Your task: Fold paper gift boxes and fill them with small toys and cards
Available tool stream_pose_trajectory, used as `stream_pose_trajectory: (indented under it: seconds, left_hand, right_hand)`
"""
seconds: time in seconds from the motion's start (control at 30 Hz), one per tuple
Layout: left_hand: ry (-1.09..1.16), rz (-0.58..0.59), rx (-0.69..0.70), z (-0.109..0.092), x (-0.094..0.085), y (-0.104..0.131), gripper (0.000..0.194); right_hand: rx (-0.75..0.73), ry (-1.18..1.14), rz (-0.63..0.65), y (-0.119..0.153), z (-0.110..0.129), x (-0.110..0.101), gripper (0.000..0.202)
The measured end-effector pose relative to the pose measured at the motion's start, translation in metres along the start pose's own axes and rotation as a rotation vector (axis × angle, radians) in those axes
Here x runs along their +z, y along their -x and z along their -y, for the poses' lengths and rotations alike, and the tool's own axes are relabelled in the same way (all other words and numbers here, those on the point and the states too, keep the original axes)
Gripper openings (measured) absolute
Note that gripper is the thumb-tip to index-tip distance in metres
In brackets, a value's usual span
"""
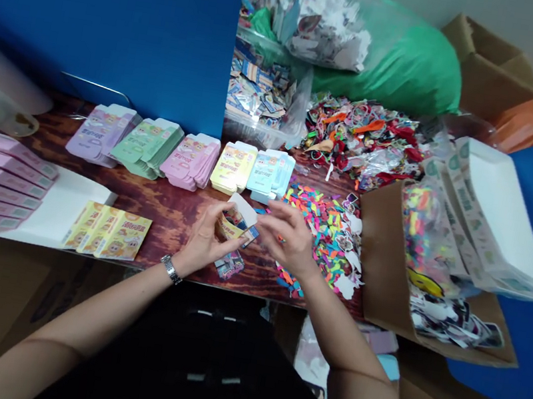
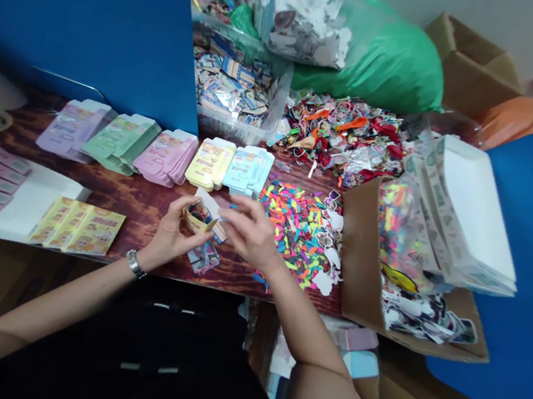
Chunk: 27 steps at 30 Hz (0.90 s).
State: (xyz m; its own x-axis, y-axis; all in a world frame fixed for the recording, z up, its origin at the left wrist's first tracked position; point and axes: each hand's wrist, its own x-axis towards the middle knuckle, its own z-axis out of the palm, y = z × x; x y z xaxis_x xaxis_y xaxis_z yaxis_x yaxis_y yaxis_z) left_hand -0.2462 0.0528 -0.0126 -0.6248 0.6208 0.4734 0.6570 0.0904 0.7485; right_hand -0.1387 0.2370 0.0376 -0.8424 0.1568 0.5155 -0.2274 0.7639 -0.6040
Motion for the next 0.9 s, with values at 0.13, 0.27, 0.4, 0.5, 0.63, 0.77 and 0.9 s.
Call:
stream_pose_trajectory:
  seconds: [0.13,0.27,0.4,0.5,0.63,0.77,0.9]
  left_hand:
    - [0.006,0.015,0.135,-0.002,0.001,-0.002,0.063]
    - [-0.037,0.08,0.192,0.002,-0.004,0.003,0.066]
    - [-0.081,0.077,0.194,0.001,-0.008,0.005,0.067]
    - [-0.111,0.056,0.126,-0.001,-0.007,0.006,0.084]
    - [-0.146,0.098,0.059,-0.004,-0.006,0.005,0.089]
    - [-0.176,0.137,0.05,-0.009,-0.007,0.004,0.089]
    - [-0.382,0.142,0.083,-0.012,-0.007,0.003,0.093]
  right_hand:
    - [0.067,-0.009,0.081,0.01,0.02,0.013,0.022]
    - [0.208,-0.085,0.08,0.01,0.025,0.018,0.032]
    - [0.225,-0.112,0.056,0.006,0.031,0.02,0.033]
    - [0.239,-0.188,0.099,0.001,0.034,0.019,0.022]
    - [0.322,-0.26,0.133,-0.004,0.036,0.017,0.021]
    - [0.389,-0.224,0.107,-0.007,0.038,0.017,0.022]
    - [0.23,-0.035,0.075,-0.001,0.043,0.022,0.025]
